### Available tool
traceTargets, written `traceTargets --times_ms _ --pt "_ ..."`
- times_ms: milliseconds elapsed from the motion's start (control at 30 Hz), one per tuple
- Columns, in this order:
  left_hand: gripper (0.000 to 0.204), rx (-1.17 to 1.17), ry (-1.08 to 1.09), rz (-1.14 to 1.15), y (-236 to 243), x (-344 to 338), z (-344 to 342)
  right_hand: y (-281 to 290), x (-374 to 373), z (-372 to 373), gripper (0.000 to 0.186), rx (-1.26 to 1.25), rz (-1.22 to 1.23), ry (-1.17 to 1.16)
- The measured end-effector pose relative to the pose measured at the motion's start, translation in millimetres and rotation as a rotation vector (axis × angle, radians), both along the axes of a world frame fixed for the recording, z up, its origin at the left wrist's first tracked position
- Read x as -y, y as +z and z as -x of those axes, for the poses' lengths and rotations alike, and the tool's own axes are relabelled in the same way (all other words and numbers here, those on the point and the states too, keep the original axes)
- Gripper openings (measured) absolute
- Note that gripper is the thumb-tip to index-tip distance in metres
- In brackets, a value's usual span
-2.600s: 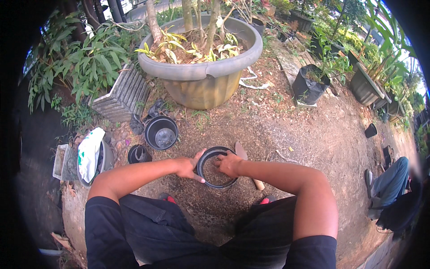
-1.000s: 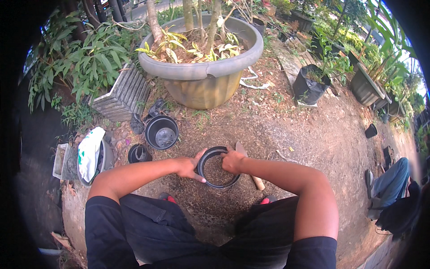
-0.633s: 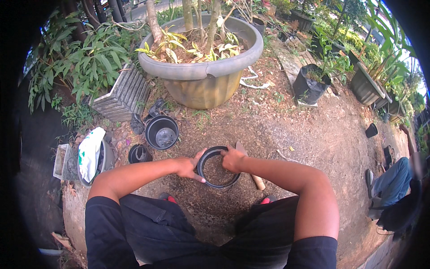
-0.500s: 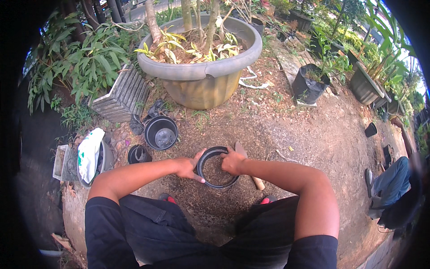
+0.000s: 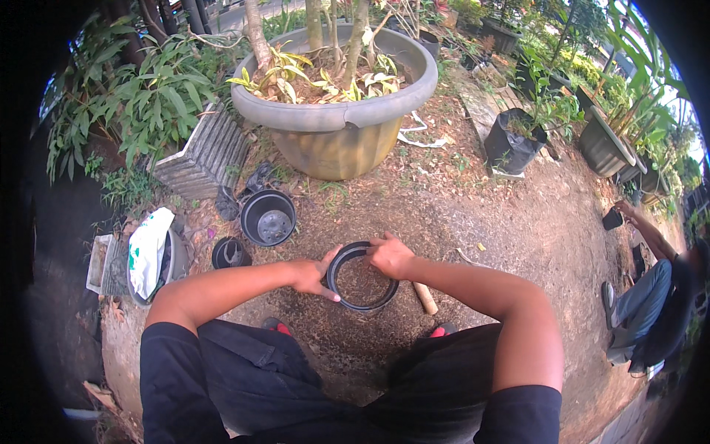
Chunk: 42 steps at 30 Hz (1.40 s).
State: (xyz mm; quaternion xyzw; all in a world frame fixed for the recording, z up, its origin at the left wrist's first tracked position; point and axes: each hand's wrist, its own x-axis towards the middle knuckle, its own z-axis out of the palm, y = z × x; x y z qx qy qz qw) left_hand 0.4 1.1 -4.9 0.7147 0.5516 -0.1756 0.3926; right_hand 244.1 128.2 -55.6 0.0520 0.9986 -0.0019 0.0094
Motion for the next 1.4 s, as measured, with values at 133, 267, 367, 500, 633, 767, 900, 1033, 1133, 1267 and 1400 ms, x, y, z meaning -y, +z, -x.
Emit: traceTargets --times_ms 133,267,367,500,633,767,900,1033,1133,1267,1400 --pt "0.145 0.092 -0.008 -0.036 -2 3 4 18 -15 -8 0.014 -0.077 0.071 -0.165" --pt "0.145 0.141 -0.016 -0.037 -5 2 5 27 -24 -19 0.015 -0.121 0.110 -0.278" --pt "0.145 0.121 -0.022 -0.048 -7 2 4 29 -25 -20 0.017 -0.048 0.058 -0.392" --pt "0.145 0.123 -0.014 -0.047 -13 2 7 33 -14 -16 0.024 -0.070 0.174 -0.498" --pt "0.145 0.118 -0.008 -0.036 -14 1 5 31 0 -11 0.028 0.132 0.289 -0.254" --pt "0.145 0.122 0.010 -0.041 -15 1 6 15 28 -3 0.018 0.460 0.058 -0.098" --pt "0.145 0.119 0.007 -0.036 -13 2 3 12 32 5 0.015 0.494 -0.026 -0.088" --pt "0.144 0.097 -0.008 -0.038 -13 2 5 5 43 6 0.019 0.531 -0.046 -0.037" --pt "0.144 0.087 -0.010 -0.056 -7 4 3 12 47 11 0.019 0.584 0.028 -0.111" --pt "0.143 0.057 -0.014 -0.058 1 3 0 18 45 12 0.018 0.597 0.111 -0.139" --pt "0.143 0.067 -0.004 -0.053 -7 4 3 11 44 11 0.017 0.552 0.190 -0.131"
